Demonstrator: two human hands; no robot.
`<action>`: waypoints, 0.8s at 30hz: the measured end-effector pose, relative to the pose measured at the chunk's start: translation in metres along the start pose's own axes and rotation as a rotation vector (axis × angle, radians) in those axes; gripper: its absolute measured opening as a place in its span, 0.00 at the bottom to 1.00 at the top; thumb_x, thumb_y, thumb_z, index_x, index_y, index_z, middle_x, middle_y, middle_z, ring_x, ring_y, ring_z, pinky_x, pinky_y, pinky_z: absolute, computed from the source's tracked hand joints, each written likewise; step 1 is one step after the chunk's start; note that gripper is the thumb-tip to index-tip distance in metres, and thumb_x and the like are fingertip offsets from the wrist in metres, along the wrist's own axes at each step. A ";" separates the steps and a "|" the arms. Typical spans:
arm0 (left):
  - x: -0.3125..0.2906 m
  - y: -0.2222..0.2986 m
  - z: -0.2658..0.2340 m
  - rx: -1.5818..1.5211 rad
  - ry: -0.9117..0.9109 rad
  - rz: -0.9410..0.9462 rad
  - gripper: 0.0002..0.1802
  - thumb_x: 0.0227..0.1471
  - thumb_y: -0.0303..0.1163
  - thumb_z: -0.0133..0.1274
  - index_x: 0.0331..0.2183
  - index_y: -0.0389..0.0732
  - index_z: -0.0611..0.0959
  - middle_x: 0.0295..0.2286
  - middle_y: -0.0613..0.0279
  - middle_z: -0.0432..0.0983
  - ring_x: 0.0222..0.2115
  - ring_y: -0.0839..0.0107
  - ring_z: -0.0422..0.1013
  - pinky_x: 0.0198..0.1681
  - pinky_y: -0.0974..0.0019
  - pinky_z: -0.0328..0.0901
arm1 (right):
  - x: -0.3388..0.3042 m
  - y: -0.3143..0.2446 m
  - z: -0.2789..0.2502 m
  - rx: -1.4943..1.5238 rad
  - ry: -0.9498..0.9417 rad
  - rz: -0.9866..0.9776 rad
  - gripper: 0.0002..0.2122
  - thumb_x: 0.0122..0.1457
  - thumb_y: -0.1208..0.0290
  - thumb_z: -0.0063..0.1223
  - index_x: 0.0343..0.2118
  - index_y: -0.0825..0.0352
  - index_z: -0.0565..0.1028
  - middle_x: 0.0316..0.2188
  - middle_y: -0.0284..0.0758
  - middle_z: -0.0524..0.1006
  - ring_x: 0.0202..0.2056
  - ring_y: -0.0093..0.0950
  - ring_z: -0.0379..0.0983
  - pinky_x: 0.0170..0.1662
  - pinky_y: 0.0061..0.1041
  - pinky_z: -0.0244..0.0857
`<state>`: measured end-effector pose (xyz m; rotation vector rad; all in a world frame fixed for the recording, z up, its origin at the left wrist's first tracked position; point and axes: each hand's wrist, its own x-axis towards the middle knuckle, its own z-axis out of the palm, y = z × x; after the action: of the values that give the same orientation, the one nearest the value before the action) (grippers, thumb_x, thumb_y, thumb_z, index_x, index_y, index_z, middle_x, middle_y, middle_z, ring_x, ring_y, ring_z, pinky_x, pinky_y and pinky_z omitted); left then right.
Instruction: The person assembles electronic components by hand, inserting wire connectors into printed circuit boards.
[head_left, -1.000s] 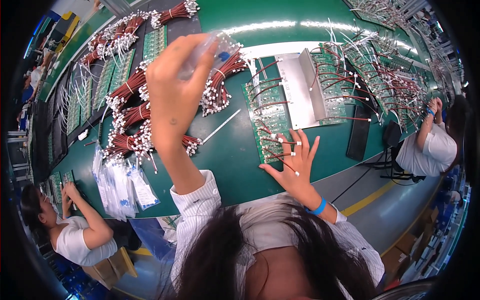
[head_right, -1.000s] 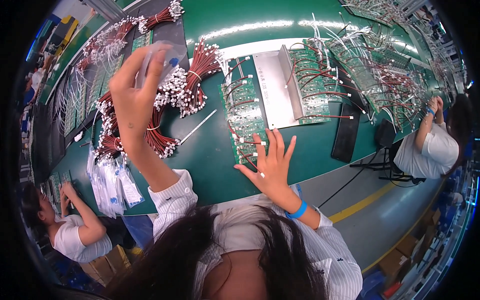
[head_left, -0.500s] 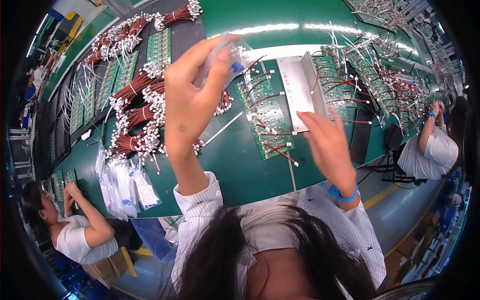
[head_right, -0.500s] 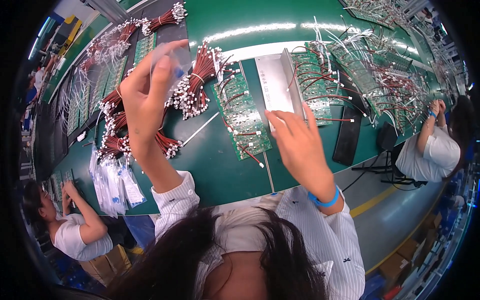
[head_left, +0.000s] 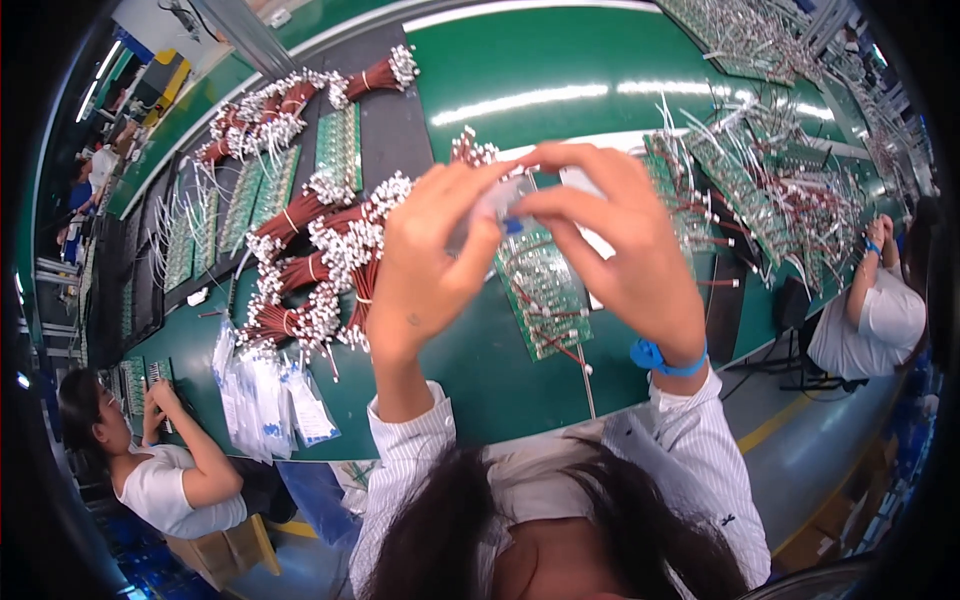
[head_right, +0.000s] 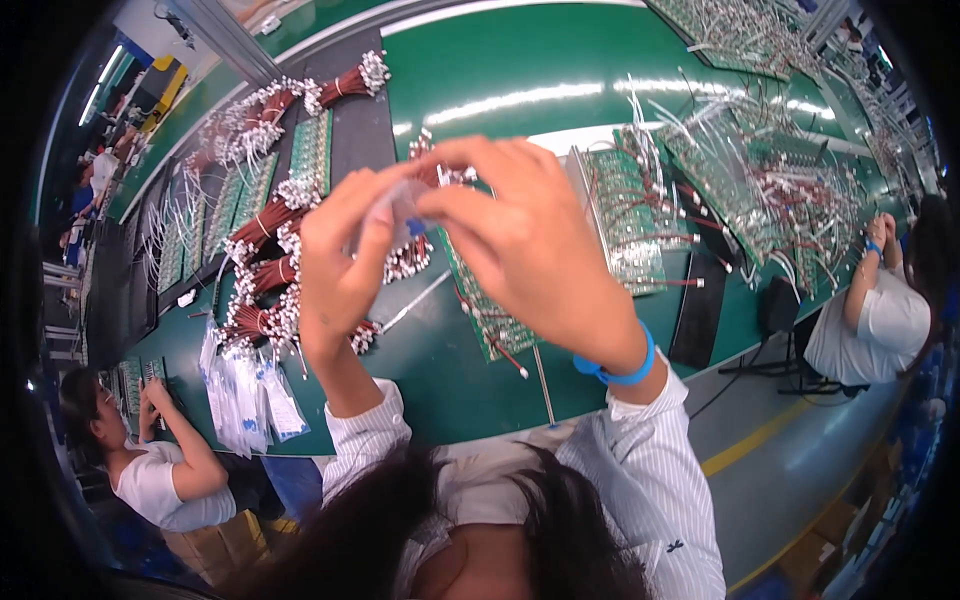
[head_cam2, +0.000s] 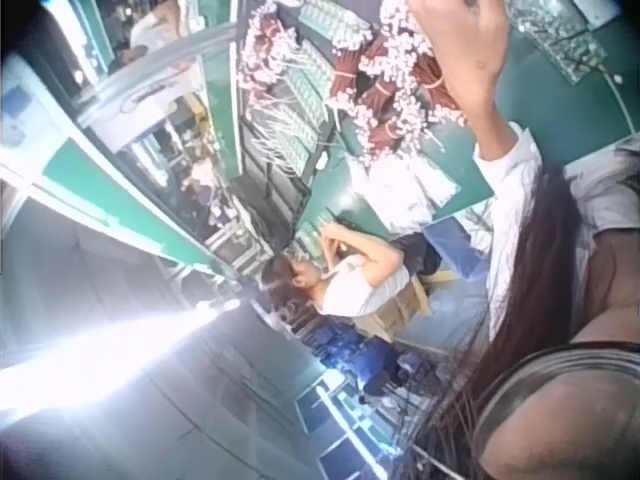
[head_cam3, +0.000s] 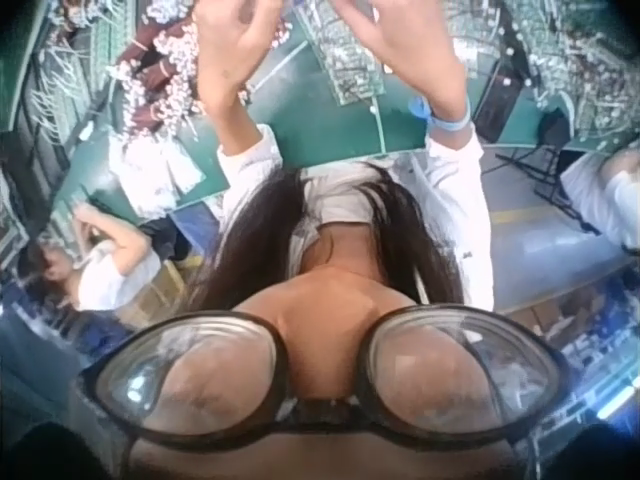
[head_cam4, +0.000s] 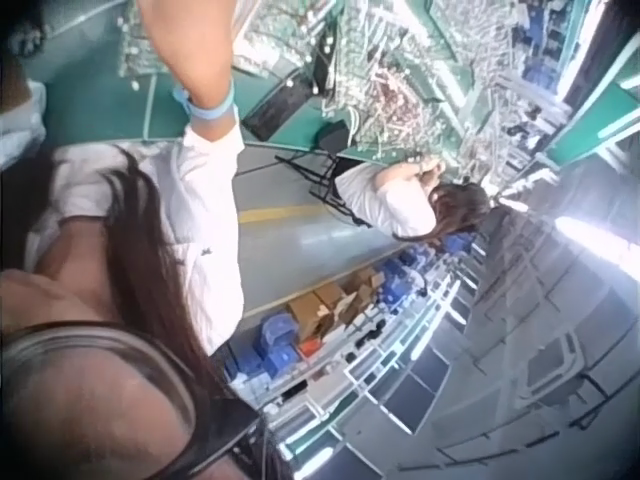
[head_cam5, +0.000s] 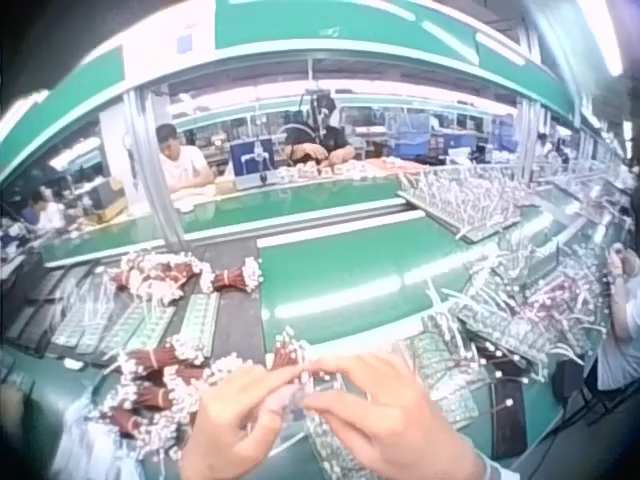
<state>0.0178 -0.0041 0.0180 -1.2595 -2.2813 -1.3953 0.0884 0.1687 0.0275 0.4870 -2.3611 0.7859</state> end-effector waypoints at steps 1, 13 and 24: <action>-0.001 -0.001 0.001 0.064 -0.009 0.032 0.19 0.42 0.22 0.47 0.41 0.33 0.77 0.27 0.49 0.71 0.28 0.56 0.67 0.33 0.60 0.63 | 0.000 0.004 0.001 -0.002 0.010 -0.020 0.10 0.47 0.83 0.53 0.33 0.65 0.78 0.43 0.37 0.73 0.43 0.35 0.70 0.47 0.32 0.60; -0.003 0.008 0.000 0.172 -0.033 0.050 0.30 0.32 0.15 0.51 0.45 0.33 0.72 0.31 0.50 0.66 0.31 0.53 0.62 0.36 0.56 0.60 | 0.008 0.017 -0.003 0.262 -0.113 0.004 0.12 0.47 0.83 0.50 0.37 0.65 0.74 0.42 0.36 0.71 0.44 0.34 0.69 0.49 0.33 0.56; -0.005 0.015 0.011 0.491 0.082 0.077 0.29 0.29 0.14 0.51 0.41 0.40 0.79 0.32 0.58 0.71 0.35 0.59 0.68 0.39 0.59 0.61 | 0.003 0.020 0.006 0.083 0.023 -0.041 0.10 0.46 0.78 0.53 0.34 0.66 0.75 0.32 0.31 0.74 0.32 0.29 0.72 0.39 0.27 0.61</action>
<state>0.0345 0.0047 0.0194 -1.0897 -2.2929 -0.7709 0.0740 0.1793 0.0174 0.5563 -2.2972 0.8685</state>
